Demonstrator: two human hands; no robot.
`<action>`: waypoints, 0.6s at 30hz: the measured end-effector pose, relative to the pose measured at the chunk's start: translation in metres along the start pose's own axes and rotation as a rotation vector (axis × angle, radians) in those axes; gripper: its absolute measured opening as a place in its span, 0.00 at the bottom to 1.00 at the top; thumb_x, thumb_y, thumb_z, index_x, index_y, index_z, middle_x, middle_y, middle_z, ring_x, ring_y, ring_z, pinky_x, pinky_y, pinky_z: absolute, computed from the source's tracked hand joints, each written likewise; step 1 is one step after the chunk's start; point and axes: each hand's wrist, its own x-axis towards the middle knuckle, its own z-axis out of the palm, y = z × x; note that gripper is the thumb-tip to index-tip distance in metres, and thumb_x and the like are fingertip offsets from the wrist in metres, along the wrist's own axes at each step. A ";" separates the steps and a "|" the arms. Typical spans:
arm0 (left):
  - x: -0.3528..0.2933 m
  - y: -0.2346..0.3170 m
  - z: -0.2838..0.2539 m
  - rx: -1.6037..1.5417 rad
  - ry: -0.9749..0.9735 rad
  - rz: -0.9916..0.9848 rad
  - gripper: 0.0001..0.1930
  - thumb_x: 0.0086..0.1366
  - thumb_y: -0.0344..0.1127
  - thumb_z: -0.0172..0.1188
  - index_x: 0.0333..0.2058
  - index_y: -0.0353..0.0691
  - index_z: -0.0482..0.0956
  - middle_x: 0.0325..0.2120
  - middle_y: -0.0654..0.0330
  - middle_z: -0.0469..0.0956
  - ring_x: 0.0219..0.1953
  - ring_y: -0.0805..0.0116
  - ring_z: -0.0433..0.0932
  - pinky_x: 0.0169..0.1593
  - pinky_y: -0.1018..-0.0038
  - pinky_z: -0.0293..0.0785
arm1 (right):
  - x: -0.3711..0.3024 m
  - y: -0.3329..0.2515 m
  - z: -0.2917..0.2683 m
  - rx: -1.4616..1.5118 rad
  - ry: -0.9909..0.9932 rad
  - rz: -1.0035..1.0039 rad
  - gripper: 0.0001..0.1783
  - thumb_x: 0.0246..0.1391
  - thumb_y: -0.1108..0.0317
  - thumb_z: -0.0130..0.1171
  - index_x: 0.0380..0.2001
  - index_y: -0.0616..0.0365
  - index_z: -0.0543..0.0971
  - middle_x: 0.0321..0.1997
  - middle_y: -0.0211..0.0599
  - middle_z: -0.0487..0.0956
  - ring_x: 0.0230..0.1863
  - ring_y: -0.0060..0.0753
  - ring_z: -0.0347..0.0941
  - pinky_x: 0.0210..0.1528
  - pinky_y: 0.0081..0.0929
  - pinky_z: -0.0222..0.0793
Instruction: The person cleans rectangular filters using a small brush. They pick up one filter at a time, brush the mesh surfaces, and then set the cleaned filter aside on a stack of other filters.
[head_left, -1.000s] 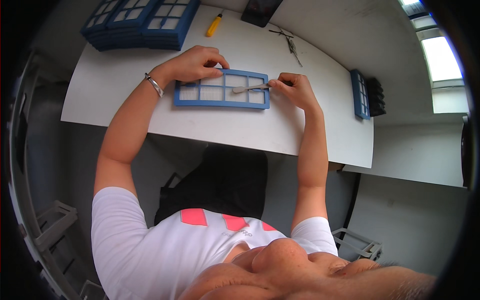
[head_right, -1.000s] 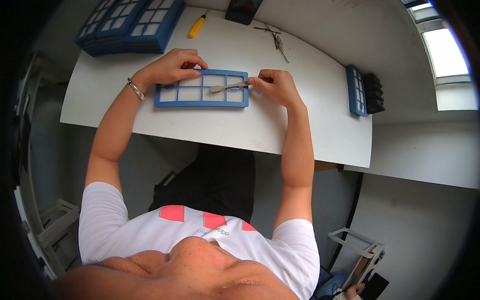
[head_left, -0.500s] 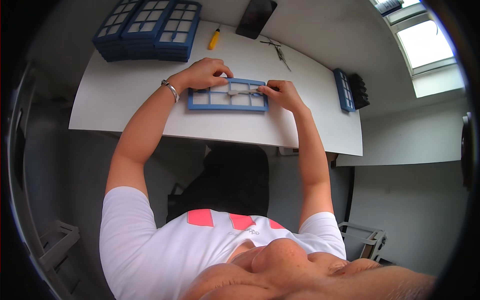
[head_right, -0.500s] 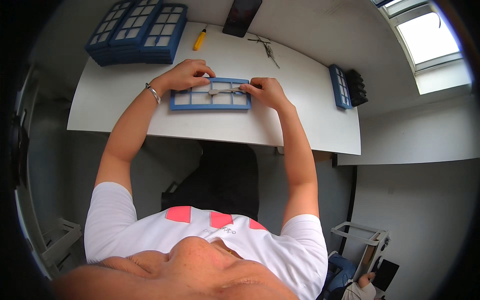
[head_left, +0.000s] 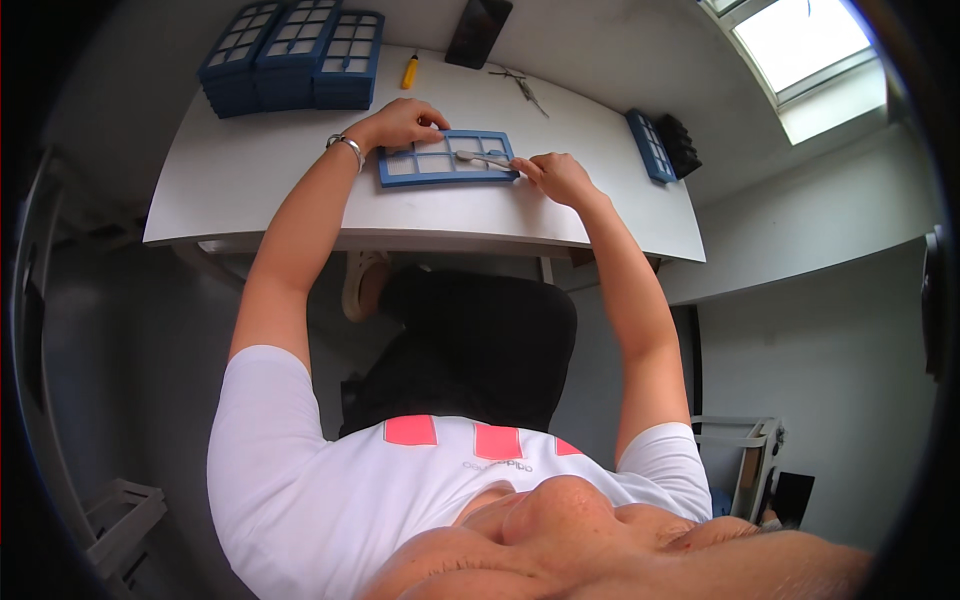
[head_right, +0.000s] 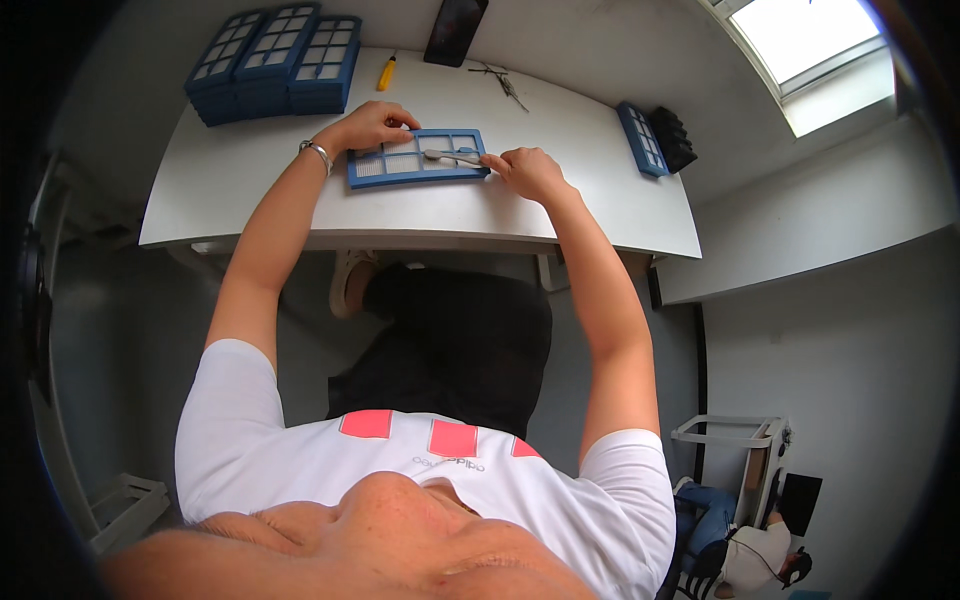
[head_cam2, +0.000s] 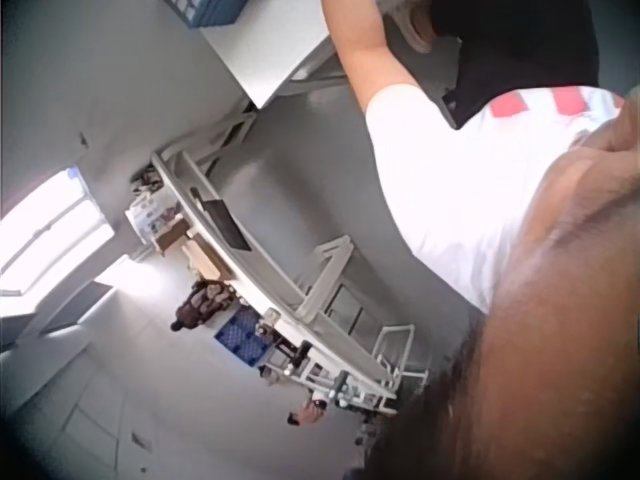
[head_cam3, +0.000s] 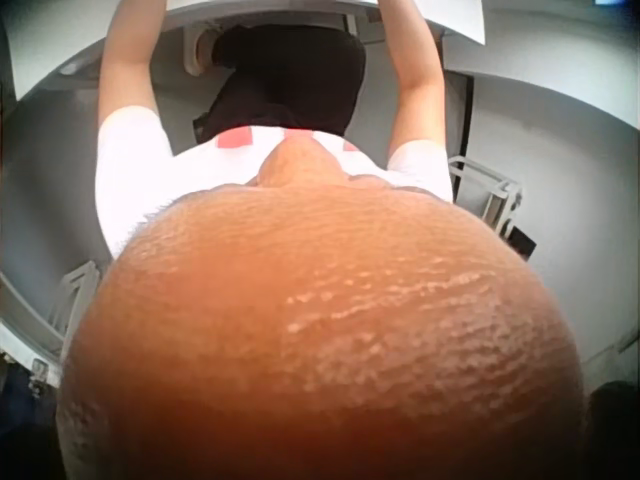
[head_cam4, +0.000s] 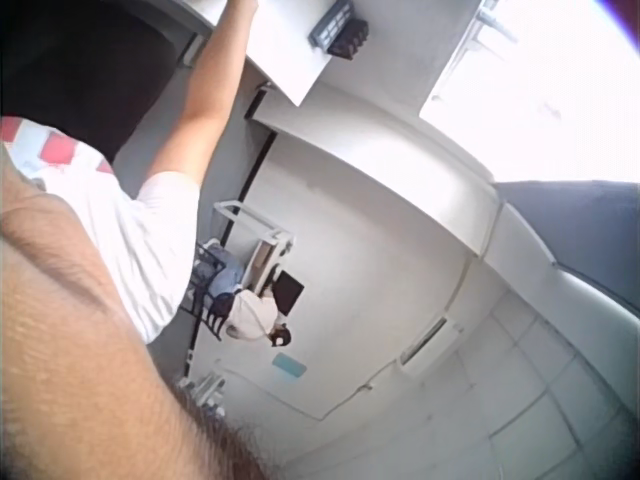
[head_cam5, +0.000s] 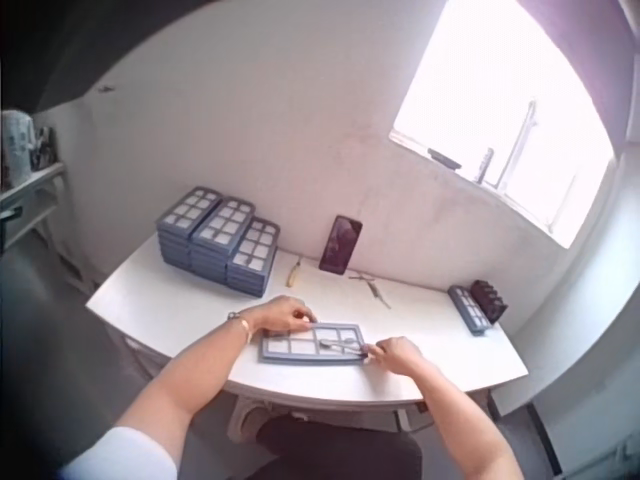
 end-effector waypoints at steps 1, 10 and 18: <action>0.000 0.002 -0.002 -0.025 0.004 -0.005 0.18 0.60 0.42 0.65 0.46 0.41 0.84 0.45 0.53 0.81 0.48 0.63 0.78 0.52 0.74 0.72 | 0.004 0.005 0.002 -0.005 0.016 -0.056 0.34 0.63 0.34 0.44 0.32 0.52 0.85 0.30 0.39 0.83 0.37 0.43 0.79 0.43 0.38 0.73; -0.002 0.003 0.003 -0.008 0.032 -0.021 0.18 0.58 0.41 0.65 0.45 0.41 0.85 0.44 0.55 0.81 0.46 0.64 0.78 0.51 0.74 0.72 | -0.004 -0.019 0.007 -0.030 0.265 -0.246 0.31 0.63 0.38 0.46 0.32 0.53 0.85 0.30 0.40 0.82 0.39 0.45 0.78 0.43 0.41 0.69; -0.004 0.011 0.002 -0.020 0.008 0.005 0.16 0.60 0.40 0.65 0.45 0.42 0.85 0.40 0.57 0.82 0.43 0.66 0.77 0.48 0.74 0.72 | 0.037 -0.048 0.000 -0.084 0.346 -0.516 0.27 0.61 0.44 0.54 0.30 0.59 0.85 0.27 0.42 0.80 0.34 0.45 0.75 0.42 0.40 0.69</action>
